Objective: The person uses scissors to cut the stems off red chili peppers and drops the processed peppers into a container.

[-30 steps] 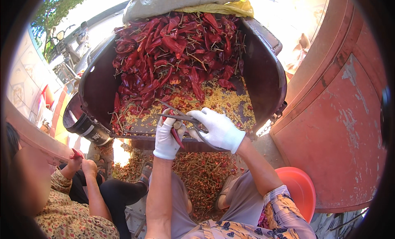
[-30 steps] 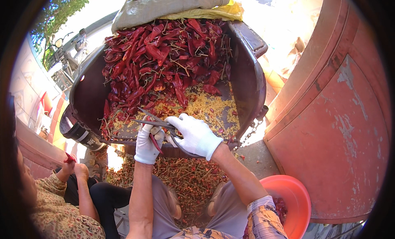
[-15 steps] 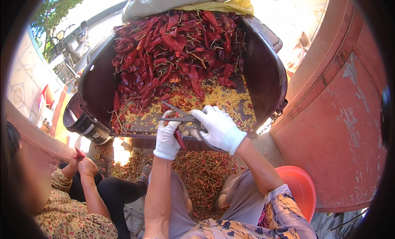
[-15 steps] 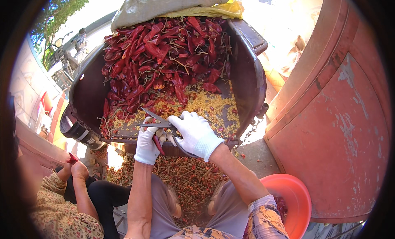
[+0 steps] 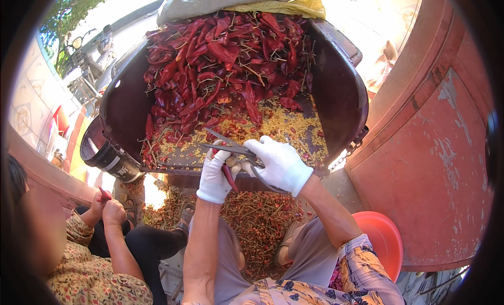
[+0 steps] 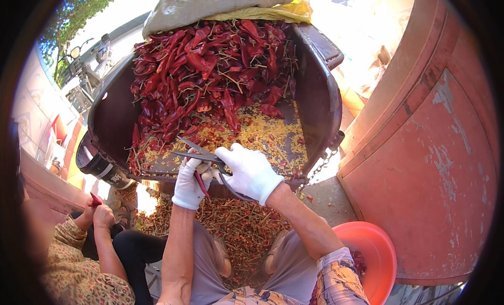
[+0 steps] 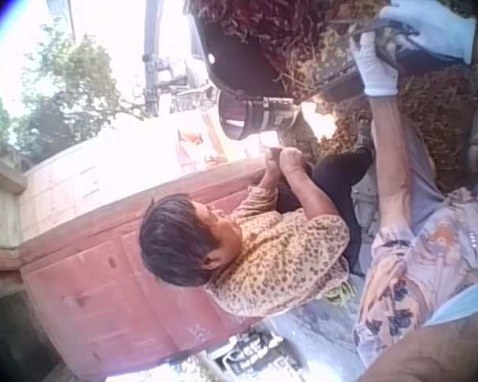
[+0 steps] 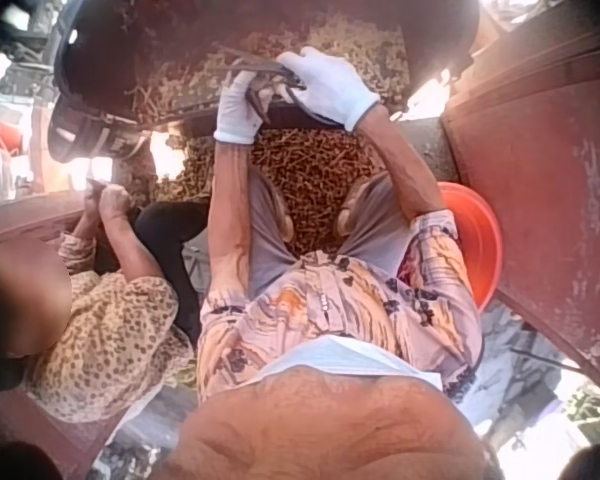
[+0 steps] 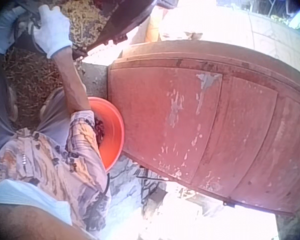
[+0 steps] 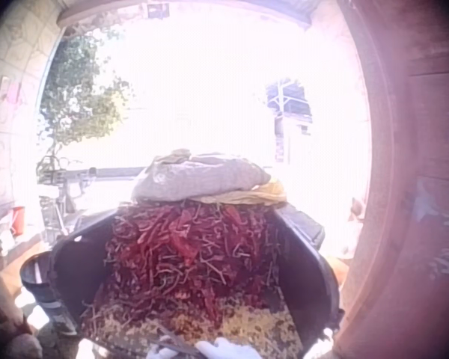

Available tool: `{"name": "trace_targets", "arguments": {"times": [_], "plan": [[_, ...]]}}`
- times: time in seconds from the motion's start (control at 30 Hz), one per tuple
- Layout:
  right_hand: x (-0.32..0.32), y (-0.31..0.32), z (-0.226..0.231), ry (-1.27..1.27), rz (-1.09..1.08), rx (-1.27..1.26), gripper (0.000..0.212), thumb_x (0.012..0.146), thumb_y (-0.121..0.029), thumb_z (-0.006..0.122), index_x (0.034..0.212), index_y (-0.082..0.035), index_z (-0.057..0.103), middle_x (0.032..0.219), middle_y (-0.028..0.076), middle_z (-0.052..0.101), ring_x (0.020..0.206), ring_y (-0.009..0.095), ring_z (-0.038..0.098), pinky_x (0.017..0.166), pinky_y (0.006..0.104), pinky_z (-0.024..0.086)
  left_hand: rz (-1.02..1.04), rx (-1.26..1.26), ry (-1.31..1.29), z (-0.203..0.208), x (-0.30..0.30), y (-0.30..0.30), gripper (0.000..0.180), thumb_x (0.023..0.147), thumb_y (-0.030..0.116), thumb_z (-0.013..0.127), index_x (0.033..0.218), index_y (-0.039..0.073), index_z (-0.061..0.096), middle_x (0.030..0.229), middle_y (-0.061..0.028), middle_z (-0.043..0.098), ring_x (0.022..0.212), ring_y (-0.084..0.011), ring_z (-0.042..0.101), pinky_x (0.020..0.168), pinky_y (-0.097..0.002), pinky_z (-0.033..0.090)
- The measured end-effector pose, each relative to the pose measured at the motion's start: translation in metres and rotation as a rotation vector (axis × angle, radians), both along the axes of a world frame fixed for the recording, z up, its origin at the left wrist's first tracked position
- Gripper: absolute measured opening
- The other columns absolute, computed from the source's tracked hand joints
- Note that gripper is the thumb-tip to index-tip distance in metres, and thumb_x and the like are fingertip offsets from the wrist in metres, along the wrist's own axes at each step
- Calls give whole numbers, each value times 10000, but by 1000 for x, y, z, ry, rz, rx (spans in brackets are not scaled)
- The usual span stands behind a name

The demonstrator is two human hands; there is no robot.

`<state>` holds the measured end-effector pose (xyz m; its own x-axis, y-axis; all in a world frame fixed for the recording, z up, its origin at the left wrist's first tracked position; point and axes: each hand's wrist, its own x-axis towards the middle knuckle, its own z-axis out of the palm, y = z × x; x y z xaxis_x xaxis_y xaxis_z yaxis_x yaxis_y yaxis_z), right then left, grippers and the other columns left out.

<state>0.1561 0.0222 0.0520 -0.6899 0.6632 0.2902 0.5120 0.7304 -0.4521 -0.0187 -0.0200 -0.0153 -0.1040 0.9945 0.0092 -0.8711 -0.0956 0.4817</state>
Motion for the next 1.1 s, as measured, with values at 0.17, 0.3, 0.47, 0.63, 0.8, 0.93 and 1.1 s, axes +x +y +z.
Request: {"name": "trace_targets", "arguments": {"times": [0.17, 0.3, 0.47, 0.63, 0.8, 0.93, 1.1], "plan": [[1, 5, -9, 128, 81, -26, 290, 847, -250, 665, 1054, -61, 589, 838, 154, 598, 773, 341, 616, 671, 414, 482, -34, 44, 52, -6, -2, 3, 62, 942, 68, 582, 999, 85, 596, 756, 5, 534, 612, -67, 449, 492, -213, 407], [-1, 6, -5, 239, 165, -193, 301, 866, -320, 649, 989, -51, 596, 759, 155, 603, 699, 298, 616, 624, 398, 474, -82, 97, 19, -7, -6, 1, 81, 935, 66, 589, 995, 117, 606, 737, 24, 502, 582, -54, 394, 479, -199, 343], [1, 3, 3, 277, 190, -406, 303, 899, -318, 634, 983, -29, 605, 675, 110, 575, 615, 203, 571, 608, 336, 461, -94, 139, -20, -2, -8, -2, 104, 927, 73, 602, 1018, 124, 609, 761, 24, 514, 587, -52, 387, 482, -203, 325], [-3, 0, -1, 323, 197, -507, 322, 899, -336, 638, 1018, -39, 601, 697, 106, 585, 644, 204, 587, 631, 334, 469, -121, 140, -95, -9, -16, -4, 185, 921, 72, 607, 1098, 125, 611, 791, 10, 538, 613, -66, 421, 500, -218, 365], [-8, 3, -14, 393, 123, -18, 321, 904, -320, 638, 1066, -46, 601, 707, 121, 606, 647, 233, 612, 631, 330, 478, -59, 195, -109, -2, -10, -3, 192, 943, 85, 563, 1131, 95, 603, 876, -40, 602, 661, -94, 478, 514, -230, 401], [-6, -2, 7, 409, -33, -621, 309, 903, -285, 651, 1092, -44, 604, 680, 72, 616, 596, 117, 569, 591, 284, 473, 31, 118, -254, -9, -23, 4, 210, 967, 97, 492, 1154, 69, 582, 1080, -116, 628, 695, -133, 524, 533, -242, 432], [-5, 10, -9, 523, -126, -579, 331, 907, -297, 650, 1126, -52, 609, 667, 28, 574, 603, 73, 540, 584, 256, 457, 175, 90, -249, 8, -40, 7, 206, 988, 235, 531, 1033, 45, 596, 962, -85, 623, 733, -156, 588, 503, -251, 436]]}}
